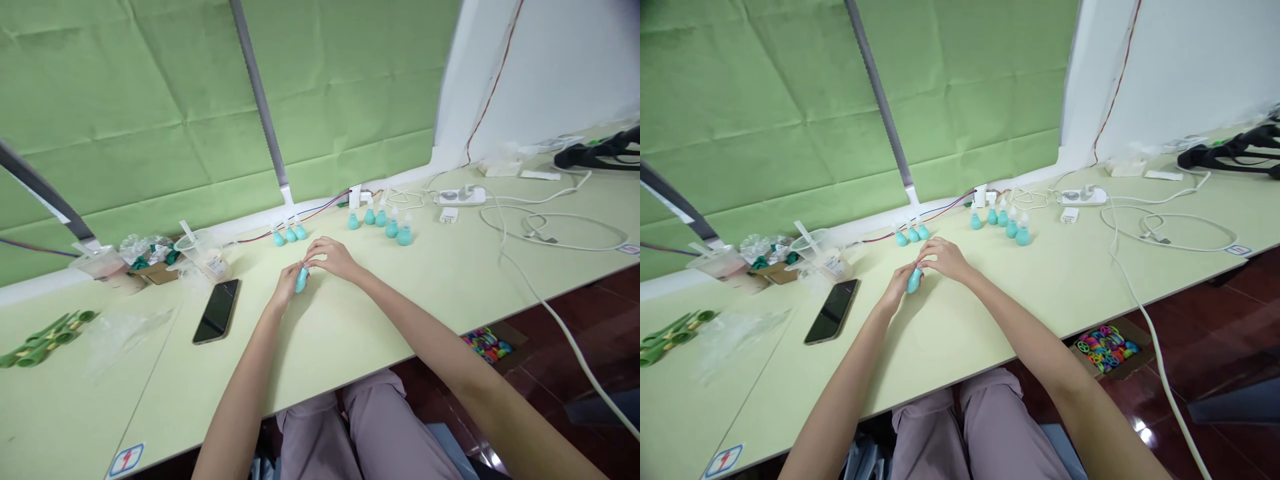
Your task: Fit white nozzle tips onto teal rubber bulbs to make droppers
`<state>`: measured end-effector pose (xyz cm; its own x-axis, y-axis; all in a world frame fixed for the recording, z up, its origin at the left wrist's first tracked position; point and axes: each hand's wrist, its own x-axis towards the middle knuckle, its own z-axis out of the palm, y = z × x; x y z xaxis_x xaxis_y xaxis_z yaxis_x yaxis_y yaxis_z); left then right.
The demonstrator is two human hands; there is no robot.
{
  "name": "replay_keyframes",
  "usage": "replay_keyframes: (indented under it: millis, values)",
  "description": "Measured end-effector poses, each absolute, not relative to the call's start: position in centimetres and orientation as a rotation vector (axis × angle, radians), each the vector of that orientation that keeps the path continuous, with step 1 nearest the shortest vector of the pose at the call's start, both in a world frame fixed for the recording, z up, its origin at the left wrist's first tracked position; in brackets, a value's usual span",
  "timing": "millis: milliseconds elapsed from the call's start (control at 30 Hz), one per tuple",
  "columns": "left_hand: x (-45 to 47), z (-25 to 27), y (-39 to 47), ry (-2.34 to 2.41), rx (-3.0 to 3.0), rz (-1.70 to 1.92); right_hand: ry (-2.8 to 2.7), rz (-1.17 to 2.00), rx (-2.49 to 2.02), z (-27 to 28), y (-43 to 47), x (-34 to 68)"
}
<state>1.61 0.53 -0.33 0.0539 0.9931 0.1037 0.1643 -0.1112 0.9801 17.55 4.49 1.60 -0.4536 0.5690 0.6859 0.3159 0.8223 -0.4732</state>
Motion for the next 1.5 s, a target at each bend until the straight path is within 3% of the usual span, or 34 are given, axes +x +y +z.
replay_keyframes:
  millis: [767,1167,1500]
  values:
    - [2.0,0.6,-0.3,1.079,1.414,1.165,-1.992,0.668,-0.509,1.5,4.9,17.5]
    - [-0.1,0.3,0.3,1.201,1.242,1.633,-1.801,0.789,-0.673,0.0,6.4,18.8]
    - [-1.5,-0.8,1.4,1.257,1.156,1.774,-1.886,0.830,-0.677,-0.4,6.3,18.6]
